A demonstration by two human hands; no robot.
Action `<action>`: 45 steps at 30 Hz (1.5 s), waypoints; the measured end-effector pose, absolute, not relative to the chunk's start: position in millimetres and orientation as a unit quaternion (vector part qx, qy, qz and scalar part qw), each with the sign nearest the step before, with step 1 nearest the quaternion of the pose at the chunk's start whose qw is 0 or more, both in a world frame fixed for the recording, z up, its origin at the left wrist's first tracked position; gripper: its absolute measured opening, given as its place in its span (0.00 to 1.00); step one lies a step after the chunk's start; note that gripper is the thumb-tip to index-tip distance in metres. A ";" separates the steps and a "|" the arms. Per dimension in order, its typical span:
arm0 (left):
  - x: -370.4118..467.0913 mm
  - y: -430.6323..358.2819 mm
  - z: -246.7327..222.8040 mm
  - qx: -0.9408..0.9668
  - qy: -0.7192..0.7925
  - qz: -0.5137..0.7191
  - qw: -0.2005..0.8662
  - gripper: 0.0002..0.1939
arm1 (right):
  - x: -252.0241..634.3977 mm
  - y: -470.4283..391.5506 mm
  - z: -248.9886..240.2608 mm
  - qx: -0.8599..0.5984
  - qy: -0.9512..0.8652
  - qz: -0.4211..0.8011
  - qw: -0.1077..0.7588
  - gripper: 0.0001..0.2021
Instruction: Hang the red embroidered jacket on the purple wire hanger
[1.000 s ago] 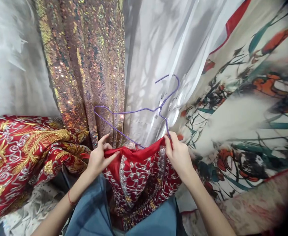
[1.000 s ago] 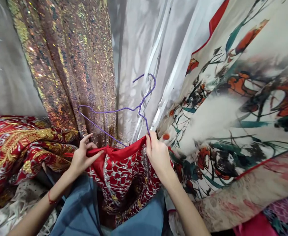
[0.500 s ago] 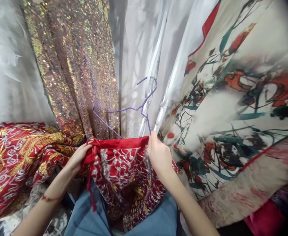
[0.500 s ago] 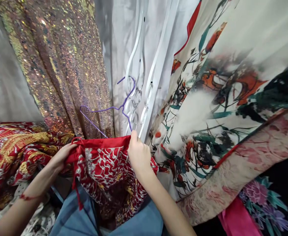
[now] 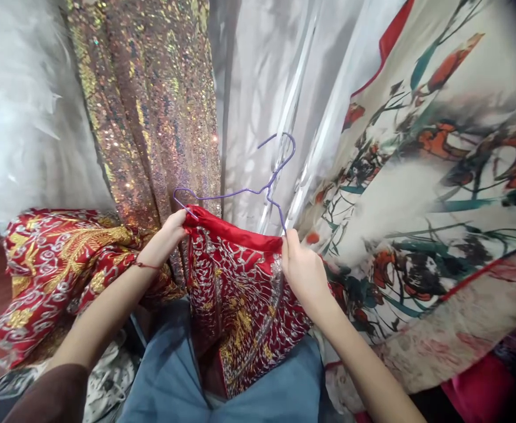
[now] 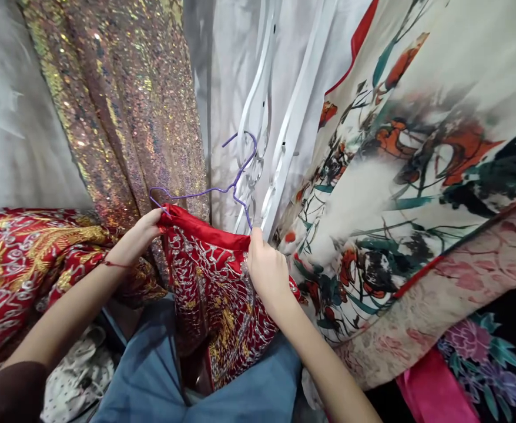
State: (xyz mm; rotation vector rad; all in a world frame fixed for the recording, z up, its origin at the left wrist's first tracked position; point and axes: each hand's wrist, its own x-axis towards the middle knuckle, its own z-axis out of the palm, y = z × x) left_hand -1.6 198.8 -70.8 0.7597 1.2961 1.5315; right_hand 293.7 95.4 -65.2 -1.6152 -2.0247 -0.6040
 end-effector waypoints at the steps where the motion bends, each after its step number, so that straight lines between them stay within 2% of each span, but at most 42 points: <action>1: 1.0 204.1 -71.8 0.323 0.552 0.619 0.456 0.11 | 292.9 95.4 -65.4 -0.592 -0.737 -0.225 0.235 0.11; 7: 8.5 238.5 -59.6 0.469 0.670 0.520 0.247 0.07 | 288.0 101.1 -67.2 -0.604 -0.731 -0.241 0.207 0.11; 10: -1.3 247.2 -45.0 0.561 0.701 0.423 0.128 0.07 | 287.1 104.1 -69.2 -0.613 -0.729 -0.232 0.197 0.12; 13: -18.8 252.7 -29.5 0.629 0.711 0.310 0.055 0.08 | 285.0 104.0 -69.9 -0.624 -0.728 -0.213 0.187 0.12; 16: -39.5 258.4 -14.5 0.673 0.709 0.211 0.017 0.08 | 281.0 100.1 -66.6 -0.628 -0.734 -0.189 0.176 0.12; 20: -59.8 265.6 4.8 0.749 0.649 0.043 -0.127 0.16 | 279.9 93.7 -59.4 -0.628 -0.744 -0.158 0.164 0.14; 25: -55.2 257.3 33.3 0.767 0.591 -0.054 -0.242 0.21 | 291.3 94.5 -60.5 -0.635 -0.731 -0.178 0.175 0.14; 29: -40.0 212.7 43.4 0.732 0.615 -0.107 -0.273 0.22 | 295.4 95.3 -69.7 -0.632 -0.716 -0.231 0.187 0.13; 32: -28.6 164.9 37.1 0.682 0.672 -0.097 -0.271 0.22 | 296.8 94.0 -74.4 -0.615 -0.712 -0.267 0.212 0.12; 37: -2.8 122.5 26.7 0.664 0.703 -0.084 -0.242 0.19 | 308.2 92.4 -67.9 -0.581 -0.740 -0.241 0.238 0.10; 41: 11.6 135.5 27.4 0.673 0.706 -0.004 -0.219 0.20 | 316.8 89.3 -60.6 -0.567 -0.752 -0.240 0.235 0.13; 45: 17.6 146.6 25.0 0.716 0.667 0.155 -0.135 0.19 | 322.2 86.5 -58.3 -0.541 -0.756 -0.293 0.225 0.17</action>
